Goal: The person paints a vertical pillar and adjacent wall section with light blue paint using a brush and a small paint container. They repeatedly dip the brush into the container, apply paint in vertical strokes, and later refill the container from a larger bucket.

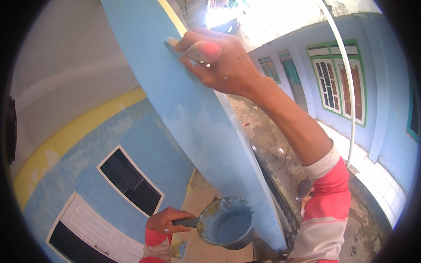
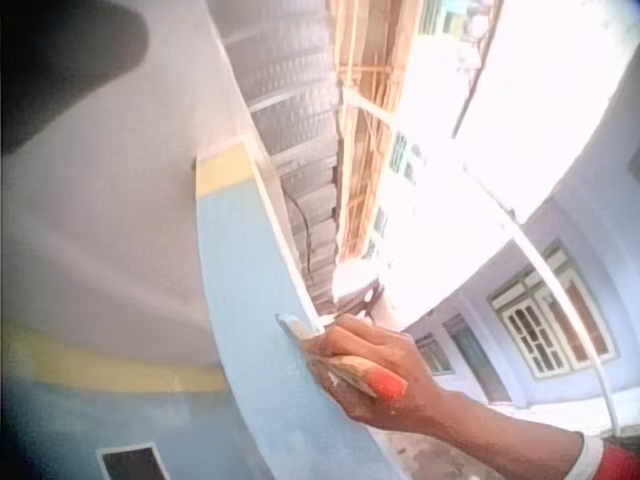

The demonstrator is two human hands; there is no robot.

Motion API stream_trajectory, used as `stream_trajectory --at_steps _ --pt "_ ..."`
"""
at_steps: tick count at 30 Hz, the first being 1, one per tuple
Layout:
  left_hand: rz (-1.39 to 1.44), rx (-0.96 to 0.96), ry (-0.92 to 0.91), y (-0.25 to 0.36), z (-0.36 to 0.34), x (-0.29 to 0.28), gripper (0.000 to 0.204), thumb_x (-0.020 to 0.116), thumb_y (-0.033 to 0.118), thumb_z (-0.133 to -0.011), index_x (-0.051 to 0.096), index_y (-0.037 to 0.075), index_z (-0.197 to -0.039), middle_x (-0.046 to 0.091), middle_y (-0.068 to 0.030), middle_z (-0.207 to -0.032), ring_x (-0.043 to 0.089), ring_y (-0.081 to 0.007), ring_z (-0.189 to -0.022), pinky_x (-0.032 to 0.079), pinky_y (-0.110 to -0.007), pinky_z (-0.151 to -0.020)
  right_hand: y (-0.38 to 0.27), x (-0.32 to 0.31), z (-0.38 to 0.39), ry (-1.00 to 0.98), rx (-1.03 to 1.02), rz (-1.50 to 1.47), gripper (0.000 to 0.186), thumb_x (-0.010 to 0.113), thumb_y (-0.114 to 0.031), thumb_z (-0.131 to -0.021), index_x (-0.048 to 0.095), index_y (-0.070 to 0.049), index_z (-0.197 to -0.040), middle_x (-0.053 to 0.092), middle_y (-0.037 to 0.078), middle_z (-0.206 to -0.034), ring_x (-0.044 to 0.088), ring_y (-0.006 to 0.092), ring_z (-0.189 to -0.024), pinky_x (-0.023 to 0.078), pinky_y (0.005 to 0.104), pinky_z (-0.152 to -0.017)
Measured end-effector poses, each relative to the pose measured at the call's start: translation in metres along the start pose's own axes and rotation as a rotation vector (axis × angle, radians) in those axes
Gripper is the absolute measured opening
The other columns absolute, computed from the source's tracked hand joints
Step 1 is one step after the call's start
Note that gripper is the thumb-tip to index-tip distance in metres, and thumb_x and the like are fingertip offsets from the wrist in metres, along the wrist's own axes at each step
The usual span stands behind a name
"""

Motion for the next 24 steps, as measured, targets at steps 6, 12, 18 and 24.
stream_trajectory --at_steps 6,12,18,24 --pt "0.046 0.005 0.037 0.003 0.005 0.002 0.039 0.075 0.013 -0.092 0.064 0.0 -0.128 0.073 -0.0134 -0.095 0.066 -0.0223 -0.075 0.051 -0.032 -0.068 -0.03 0.0 0.082 -0.159 0.184 -0.021 0.018 0.073 -0.001 -0.081 0.065 -0.008 -0.096 0.062 0.008 -0.082 0.065 0.024 -0.071 0.049 0.0359 -0.058" --pt "0.05 -0.05 0.011 0.002 0.003 -0.002 0.039 0.075 0.01 -0.092 0.065 0.0 -0.128 0.073 -0.0127 -0.095 0.065 -0.0191 -0.073 0.05 -0.031 -0.066 -0.038 -0.013 0.12 -0.321 0.327 -0.269 0.017 0.073 0.0 -0.08 0.063 -0.008 -0.092 0.062 0.006 -0.081 0.065 0.0228 -0.074 0.051 0.0355 -0.06" --pt "0.053 -0.061 0.023 0.009 0.001 0.003 0.04 0.075 0.014 -0.093 0.063 0.001 -0.13 0.073 -0.0151 -0.097 0.065 -0.0235 -0.074 0.052 -0.033 -0.07 0.061 -0.017 -0.014 0.005 0.244 -0.167 0.039 0.076 -0.031 -0.092 0.069 -0.002 -0.117 0.076 0.01 -0.097 0.072 0.0171 -0.082 0.059 0.0309 -0.072" --pt "0.038 -0.107 0.046 0.028 -0.005 0.005 0.04 0.074 0.014 -0.093 0.064 0.0 -0.129 0.073 -0.0157 -0.1 0.065 -0.0238 -0.076 0.052 -0.032 -0.073 0.128 -0.015 -0.054 0.707 0.556 -0.57 0.014 0.072 -0.012 -0.093 0.07 0.001 -0.095 0.067 0.005 -0.076 0.064 0.0147 -0.062 0.052 0.0272 -0.057"
Point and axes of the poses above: each hand's wrist, its own z-axis away from the middle knuckle, its own x-axis out of the palm, y = z × x, the point moved 6 cm from there along -z, towards the middle knuckle
